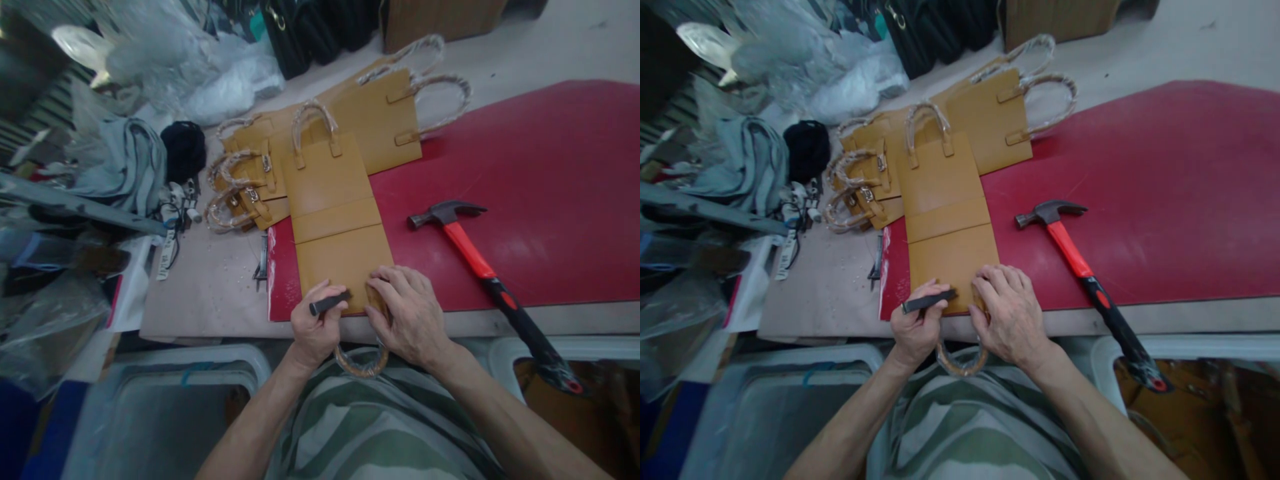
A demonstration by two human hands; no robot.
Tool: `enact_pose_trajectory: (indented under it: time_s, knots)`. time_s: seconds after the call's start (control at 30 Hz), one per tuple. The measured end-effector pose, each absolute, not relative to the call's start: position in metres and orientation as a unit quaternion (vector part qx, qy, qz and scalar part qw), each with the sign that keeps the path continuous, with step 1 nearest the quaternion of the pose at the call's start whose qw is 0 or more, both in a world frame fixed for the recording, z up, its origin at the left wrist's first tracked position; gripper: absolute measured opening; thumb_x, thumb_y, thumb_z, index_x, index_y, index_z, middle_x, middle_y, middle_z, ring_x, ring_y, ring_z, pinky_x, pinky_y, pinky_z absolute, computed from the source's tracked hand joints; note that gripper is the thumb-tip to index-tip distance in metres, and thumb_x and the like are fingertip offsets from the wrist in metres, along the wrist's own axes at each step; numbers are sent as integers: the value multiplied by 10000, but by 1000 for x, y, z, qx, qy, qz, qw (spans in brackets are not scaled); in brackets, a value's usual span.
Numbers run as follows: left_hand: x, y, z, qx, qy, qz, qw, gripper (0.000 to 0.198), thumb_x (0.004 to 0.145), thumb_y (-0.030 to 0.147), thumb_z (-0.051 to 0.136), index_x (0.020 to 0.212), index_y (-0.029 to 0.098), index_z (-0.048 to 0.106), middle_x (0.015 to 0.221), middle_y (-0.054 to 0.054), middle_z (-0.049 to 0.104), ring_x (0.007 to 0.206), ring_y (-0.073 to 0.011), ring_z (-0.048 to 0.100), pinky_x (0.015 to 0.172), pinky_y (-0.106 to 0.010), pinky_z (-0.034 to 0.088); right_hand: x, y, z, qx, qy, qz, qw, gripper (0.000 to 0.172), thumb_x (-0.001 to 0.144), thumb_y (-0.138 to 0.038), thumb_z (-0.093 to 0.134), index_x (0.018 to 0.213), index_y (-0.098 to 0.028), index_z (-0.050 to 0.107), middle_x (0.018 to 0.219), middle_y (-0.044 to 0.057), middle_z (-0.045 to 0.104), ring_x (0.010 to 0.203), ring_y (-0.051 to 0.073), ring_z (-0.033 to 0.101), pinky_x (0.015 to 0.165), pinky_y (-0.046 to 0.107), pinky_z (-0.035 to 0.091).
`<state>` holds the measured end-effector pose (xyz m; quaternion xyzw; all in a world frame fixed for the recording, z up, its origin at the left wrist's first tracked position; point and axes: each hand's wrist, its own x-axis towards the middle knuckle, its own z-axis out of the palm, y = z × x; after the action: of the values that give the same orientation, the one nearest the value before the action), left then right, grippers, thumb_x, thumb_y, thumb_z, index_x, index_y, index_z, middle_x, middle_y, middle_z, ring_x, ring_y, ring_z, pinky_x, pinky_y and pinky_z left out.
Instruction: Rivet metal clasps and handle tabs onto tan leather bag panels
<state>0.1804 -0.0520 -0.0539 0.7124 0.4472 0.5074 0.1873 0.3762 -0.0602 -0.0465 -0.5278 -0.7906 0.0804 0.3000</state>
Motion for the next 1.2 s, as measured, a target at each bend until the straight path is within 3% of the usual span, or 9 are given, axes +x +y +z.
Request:
enact_pose_trajectory:
  time_s: [0.23, 0.4, 0.77, 1.2]
  knots:
    - [174, -59, -55, 588, 522, 531, 317, 109, 949, 224, 676, 1049, 191, 708, 1021, -61, 794, 979, -204, 768, 1014, -410, 595, 378, -59, -48, -526, -793, 90, 294, 303, 893, -284, 613, 1180, -191, 577, 1228, 136, 644, 1165, 333, 539, 1033, 513, 424]
    - [169, -59, -55, 642, 488, 508, 303, 131, 928, 185, 698, 1059, 189, 702, 1015, -58, 796, 986, -200, 765, 1054, -434, 575, 378, -59, -46, -526, -795, 89, 287, 319, 892, -280, 610, 1194, -191, 563, 1222, 141, 646, 1165, 336, 541, 1037, 523, 425]
    - [156, -53, -49, 524, 600, 541, 268, 139, 941, 298, 700, 1020, 184, 712, 963, -59, 788, 908, -210, 771, 910, -392, 636, 377, -59, -48, -539, -786, 107, 283, 354, 866, -280, 634, 1209, -215, 575, 1227, 128, 651, 1186, 334, 543, 1060, 536, 417]
    - [173, -52, -45, 641, 504, 481, 321, 154, 925, 159, 692, 1077, 181, 707, 1020, -69, 796, 958, -200, 772, 940, -350, 629, 377, -58, -46, -537, -790, 98, 278, 329, 878, -282, 625, 1193, -199, 580, 1219, 138, 652, 1177, 334, 541, 1054, 526, 416]
